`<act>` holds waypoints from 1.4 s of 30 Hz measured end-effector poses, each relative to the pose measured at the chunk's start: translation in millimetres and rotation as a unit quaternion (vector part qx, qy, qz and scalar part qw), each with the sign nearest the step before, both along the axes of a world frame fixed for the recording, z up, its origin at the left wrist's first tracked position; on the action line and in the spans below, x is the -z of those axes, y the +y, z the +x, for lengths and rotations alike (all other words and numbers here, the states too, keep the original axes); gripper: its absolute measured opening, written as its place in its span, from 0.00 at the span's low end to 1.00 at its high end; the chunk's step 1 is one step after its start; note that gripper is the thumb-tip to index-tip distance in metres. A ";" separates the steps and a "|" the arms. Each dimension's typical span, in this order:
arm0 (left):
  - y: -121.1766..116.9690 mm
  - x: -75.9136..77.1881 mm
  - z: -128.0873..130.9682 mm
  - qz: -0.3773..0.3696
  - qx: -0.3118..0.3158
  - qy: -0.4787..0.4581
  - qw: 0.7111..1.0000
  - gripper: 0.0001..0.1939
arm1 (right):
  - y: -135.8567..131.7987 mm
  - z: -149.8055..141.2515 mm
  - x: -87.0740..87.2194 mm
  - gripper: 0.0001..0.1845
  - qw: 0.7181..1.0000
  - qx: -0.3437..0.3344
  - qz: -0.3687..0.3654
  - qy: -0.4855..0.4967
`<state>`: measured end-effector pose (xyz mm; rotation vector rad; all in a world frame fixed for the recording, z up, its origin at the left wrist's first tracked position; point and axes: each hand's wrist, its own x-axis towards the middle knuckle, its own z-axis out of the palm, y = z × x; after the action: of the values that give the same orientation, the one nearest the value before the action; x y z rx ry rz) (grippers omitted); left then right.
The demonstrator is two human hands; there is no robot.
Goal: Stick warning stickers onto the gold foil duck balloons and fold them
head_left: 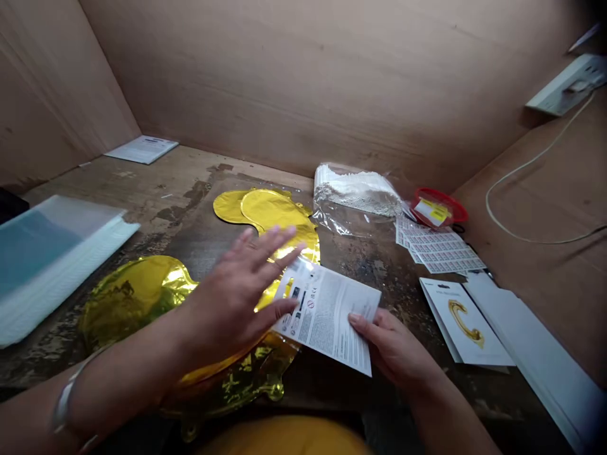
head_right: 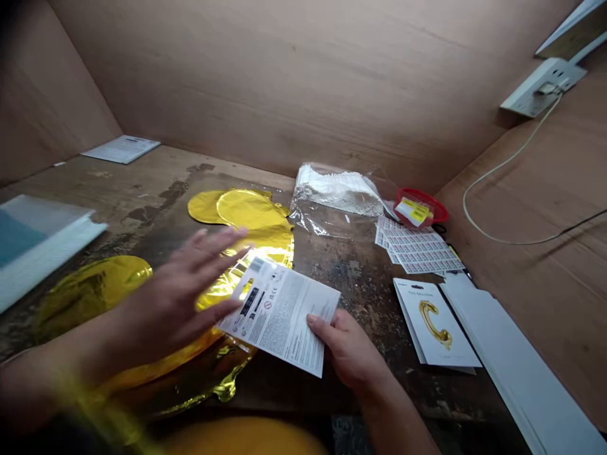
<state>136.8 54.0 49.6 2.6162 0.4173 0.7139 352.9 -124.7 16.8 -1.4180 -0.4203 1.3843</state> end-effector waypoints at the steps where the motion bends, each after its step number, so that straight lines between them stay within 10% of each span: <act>1: -4.1 -10.7 -5.0 -0.057 -0.089 -0.104 0.989 0.27 | -1.4 -3.6 -3.0 0.21 0.999 0.036 0.020 0.003; 4: -23.3 -22.5 -16.8 -0.346 -0.238 -0.353 0.836 0.15 | -5.2 -15.2 -9.1 0.19 0.991 0.113 0.072 0.004; 7: -45.8 -7.2 -10.9 -0.691 -0.164 -0.270 0.650 0.11 | -7.4 -30.2 -8.2 0.19 0.989 0.119 0.091 0.008; 11: -67.0 14.6 19.3 -0.772 -0.177 -0.315 0.523 0.16 | -7.0 -53.5 -3.8 0.22 0.990 0.104 0.073 -0.058; 23: -83.9 31.5 31.9 -0.736 -0.159 -0.357 0.553 0.18 | -6.4 -49.5 8.4 0.24 0.996 -0.008 0.014 -0.091; 35: -54.7 37.7 27.2 -0.707 -0.173 -0.391 0.563 0.21 | -5.7 -58.9 21.4 0.28 0.993 -0.008 0.008 -0.115; 42: -76.9 42.8 31.6 -0.724 -0.130 -0.355 0.576 0.17 | 2.4 -68.1 30.3 0.29 0.991 -0.010 0.008 -0.132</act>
<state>168.4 -22.9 6.8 0.6101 0.6869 0.8475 284.8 -122.3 -13.5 -1.5938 -0.6170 1.2082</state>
